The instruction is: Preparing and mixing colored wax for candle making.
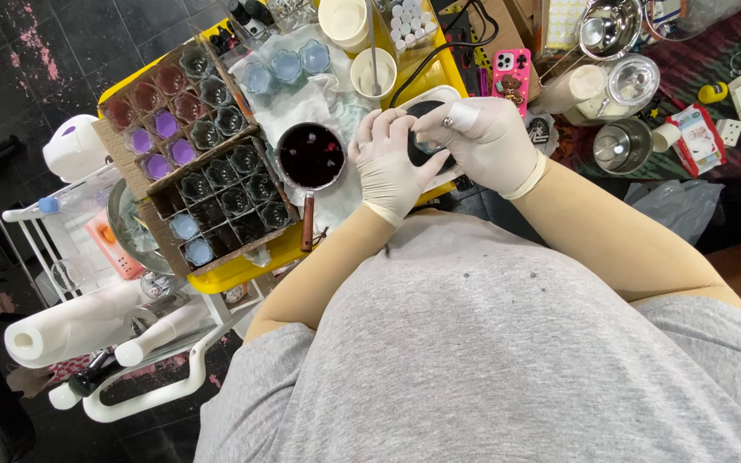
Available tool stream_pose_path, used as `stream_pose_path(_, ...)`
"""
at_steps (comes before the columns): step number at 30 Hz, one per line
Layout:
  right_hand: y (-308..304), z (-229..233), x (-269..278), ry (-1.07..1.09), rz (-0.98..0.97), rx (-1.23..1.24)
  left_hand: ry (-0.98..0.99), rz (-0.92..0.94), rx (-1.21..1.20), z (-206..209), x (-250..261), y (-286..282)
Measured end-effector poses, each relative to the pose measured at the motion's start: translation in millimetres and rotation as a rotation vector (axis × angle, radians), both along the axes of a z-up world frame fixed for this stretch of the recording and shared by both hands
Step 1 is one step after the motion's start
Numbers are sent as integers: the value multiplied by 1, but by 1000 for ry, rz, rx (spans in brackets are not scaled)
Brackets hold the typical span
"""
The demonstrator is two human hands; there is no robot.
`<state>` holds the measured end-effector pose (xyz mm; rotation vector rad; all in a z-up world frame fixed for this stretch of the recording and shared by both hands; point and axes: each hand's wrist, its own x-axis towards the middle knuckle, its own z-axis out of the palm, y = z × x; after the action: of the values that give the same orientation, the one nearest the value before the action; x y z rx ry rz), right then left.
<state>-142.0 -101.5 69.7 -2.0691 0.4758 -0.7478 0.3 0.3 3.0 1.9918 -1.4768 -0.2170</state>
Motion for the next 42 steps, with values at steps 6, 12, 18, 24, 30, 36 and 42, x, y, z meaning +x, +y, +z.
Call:
stream_pose_path(6, -2, 5, -3, 20, -6, 154, -27, -88, 79, 6, 12, 0)
stream_pose_path(12, -1, 7, -3, 8, 21, 81, 15, -67, 87, -2, 9, -4)
stream_pose_path(18, -5, 20, 1, 43, 60, 168, 20, -75, 52, -15, 12, -2)
stream_pose_path(24, -3, 31, -3, -57, 110, 253, 68, -80, 12, -1, 16, 5)
stream_pose_path(30, 11, 50, 5, -75, 160, 271, 118, -49, -66, 15, 32, 24)
stream_pose_path(36, 23, 65, 35, -39, 295, 101, 142, -23, -42, 34, 49, 50)
stream_pose_path(42, 38, 83, 50, -50, 353, 43, 151, -27, -88, 36, 68, 74)
